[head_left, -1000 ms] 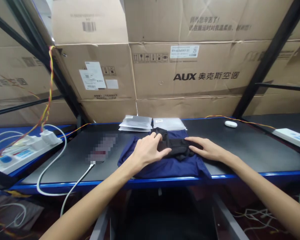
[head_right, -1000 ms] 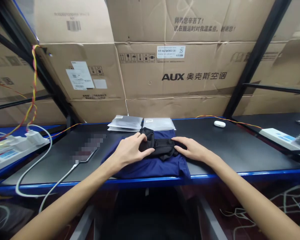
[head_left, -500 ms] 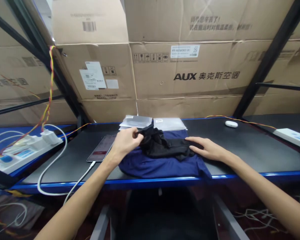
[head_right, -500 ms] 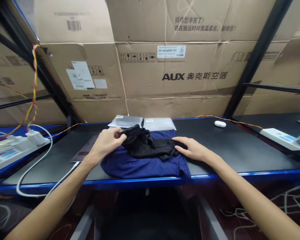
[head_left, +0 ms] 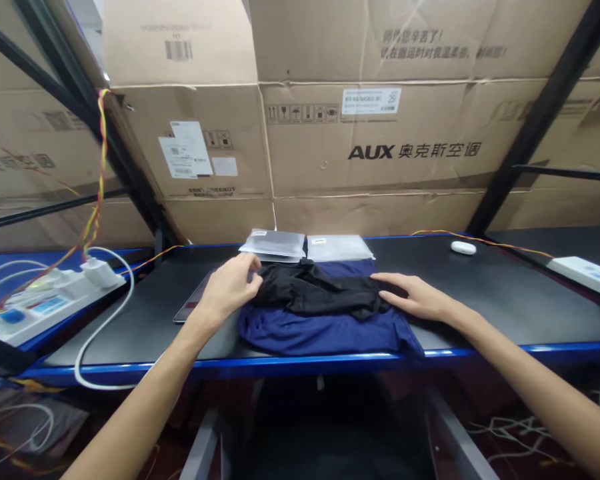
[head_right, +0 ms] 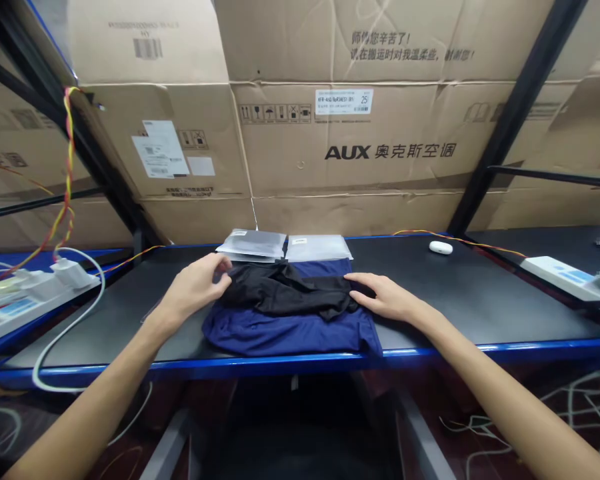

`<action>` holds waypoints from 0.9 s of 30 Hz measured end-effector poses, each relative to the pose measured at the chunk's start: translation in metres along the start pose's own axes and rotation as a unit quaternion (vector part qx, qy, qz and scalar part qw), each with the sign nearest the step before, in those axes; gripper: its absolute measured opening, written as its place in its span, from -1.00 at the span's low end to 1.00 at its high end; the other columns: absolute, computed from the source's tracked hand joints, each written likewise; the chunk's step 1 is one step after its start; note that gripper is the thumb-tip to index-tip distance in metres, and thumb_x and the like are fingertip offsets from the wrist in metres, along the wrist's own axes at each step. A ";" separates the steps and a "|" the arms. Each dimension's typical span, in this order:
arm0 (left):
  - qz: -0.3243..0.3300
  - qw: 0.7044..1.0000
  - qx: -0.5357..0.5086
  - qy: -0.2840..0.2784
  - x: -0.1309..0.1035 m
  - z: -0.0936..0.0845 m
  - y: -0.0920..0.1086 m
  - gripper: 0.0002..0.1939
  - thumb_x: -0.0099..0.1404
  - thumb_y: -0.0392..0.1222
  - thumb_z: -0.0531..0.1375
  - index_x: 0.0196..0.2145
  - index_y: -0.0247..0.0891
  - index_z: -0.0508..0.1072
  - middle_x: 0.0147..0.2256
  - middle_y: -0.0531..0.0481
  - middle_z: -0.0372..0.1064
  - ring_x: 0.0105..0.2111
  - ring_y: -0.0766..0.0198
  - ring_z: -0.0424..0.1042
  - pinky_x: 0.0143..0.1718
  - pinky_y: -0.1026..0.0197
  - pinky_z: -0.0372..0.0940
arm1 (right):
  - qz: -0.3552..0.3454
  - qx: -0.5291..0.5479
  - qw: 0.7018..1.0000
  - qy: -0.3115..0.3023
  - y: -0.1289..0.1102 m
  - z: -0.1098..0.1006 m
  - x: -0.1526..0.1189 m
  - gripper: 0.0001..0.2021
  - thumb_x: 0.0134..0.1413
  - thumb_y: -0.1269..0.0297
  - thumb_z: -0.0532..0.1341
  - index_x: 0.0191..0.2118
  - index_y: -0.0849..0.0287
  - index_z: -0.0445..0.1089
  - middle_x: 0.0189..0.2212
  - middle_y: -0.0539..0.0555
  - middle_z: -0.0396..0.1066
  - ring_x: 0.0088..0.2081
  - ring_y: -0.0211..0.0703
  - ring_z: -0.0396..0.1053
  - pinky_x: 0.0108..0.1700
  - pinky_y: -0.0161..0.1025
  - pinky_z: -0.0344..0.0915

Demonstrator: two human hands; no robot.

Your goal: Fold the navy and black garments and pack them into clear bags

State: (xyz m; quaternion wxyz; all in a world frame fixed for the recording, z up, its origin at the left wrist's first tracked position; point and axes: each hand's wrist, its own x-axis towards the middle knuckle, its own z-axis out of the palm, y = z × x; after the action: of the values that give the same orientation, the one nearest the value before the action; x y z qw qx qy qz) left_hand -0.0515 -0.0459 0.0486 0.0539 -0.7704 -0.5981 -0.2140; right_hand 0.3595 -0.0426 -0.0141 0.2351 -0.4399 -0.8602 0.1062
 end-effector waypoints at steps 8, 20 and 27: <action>0.163 0.970 -0.122 -0.132 0.012 0.015 0.005 -0.62 0.29 -0.07 0.12 0.00 -0.25 0.47 0.00 -0.12 0.48 -0.01 0.08 0.44 0.08 0.08 0.27 | -0.025 0.018 0.998 0.057 -0.021 0.003 0.005 -0.67 0.29 0.04 0.10 -0.02 0.02 0.50 0.07 0.11 0.47 0.13 0.03 0.38 0.20 0.04 0.30; 0.140 0.948 -0.260 -0.117 0.002 0.003 0.000 -0.84 0.22 -0.11 0.20 -0.33 -0.25 0.46 -0.30 -0.02 0.46 -0.26 0.21 0.40 -0.12 0.17 0.31 | -0.023 0.097 0.991 0.089 -0.041 -0.012 -0.001 -0.88 0.11 0.18 0.19 -0.27 0.05 0.43 -0.15 0.10 0.54 -0.07 0.04 0.47 0.06 -0.01 0.36; 0.204 0.885 -0.247 -0.339 -0.020 -0.018 -0.002 -0.78 0.16 -0.05 0.32 -0.27 -0.19 0.56 -0.22 0.02 0.48 -0.21 0.22 0.43 -0.08 0.24 0.28 | -0.061 0.123 0.986 -0.090 -0.067 -0.028 -0.022 -0.89 0.11 0.32 0.19 -0.30 0.05 0.48 -0.26 0.05 0.52 -0.17 -0.05 0.46 -0.07 -0.14 0.39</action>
State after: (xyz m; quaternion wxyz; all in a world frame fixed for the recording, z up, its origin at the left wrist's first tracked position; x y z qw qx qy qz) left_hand -0.0617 -0.0694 0.0571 -0.3015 -0.8894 -0.3374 -0.0647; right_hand 0.3374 -0.1005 0.0292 0.2150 -0.3435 -0.8833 0.2358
